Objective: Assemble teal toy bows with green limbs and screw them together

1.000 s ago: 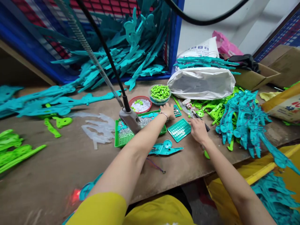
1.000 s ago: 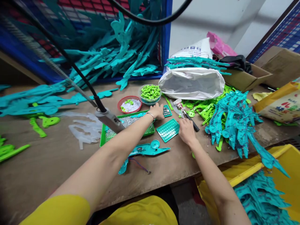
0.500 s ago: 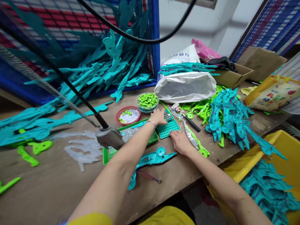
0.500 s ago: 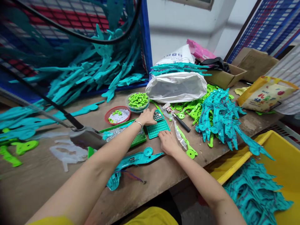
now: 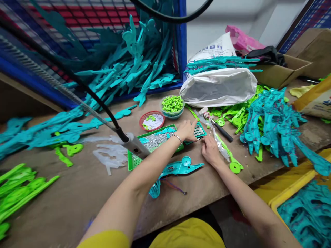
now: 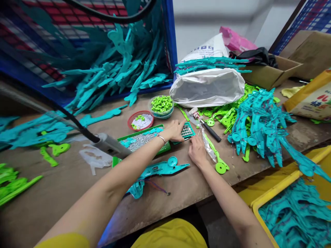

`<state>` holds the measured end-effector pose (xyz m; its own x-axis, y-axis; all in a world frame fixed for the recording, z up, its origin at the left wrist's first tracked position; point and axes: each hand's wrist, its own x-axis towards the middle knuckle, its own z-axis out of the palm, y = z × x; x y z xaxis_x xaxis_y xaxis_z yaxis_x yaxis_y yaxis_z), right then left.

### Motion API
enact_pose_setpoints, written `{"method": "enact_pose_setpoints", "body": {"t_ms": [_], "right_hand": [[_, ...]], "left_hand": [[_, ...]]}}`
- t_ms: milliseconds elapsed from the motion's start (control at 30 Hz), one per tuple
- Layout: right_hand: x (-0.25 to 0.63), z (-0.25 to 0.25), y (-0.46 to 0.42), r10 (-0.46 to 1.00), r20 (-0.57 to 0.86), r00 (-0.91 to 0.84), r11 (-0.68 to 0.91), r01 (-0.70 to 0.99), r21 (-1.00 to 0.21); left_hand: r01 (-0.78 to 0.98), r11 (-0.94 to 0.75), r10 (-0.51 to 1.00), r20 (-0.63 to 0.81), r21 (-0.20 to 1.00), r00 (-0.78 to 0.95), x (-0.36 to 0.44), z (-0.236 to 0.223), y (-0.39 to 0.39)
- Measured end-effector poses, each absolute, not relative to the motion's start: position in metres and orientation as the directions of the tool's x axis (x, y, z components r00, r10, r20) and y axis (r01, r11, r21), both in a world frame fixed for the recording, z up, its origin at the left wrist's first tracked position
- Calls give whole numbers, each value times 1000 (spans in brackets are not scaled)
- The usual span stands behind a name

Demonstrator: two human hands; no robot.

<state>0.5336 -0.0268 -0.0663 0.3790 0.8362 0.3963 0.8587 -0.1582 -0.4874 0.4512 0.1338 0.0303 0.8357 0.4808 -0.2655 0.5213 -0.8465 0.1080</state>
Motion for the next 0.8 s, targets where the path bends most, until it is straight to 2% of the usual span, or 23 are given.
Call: {"method": "enact_pose_setpoints", "body": {"t_ms": [300, 467, 633, 800], "right_hand": [[532, -67, -27, 770, 438, 464, -161, 806, -570], [533, -71, -27, 724, 490, 485, -156, 807, -569], [535, -74, -25, 738, 506, 447, -125, 827, -548], [538, -75, -25, 745, 520, 418, -116, 849, -516]], "left_hand": [[548, -827, 504, -266, 127, 822, 448, 20, 122], [578, -804, 520, -306, 142, 798, 450, 26, 120], [647, -758, 588, -340, 85, 734, 453, 29, 124], [641, -765, 618, -213, 56, 756, 454, 41, 92]]}}
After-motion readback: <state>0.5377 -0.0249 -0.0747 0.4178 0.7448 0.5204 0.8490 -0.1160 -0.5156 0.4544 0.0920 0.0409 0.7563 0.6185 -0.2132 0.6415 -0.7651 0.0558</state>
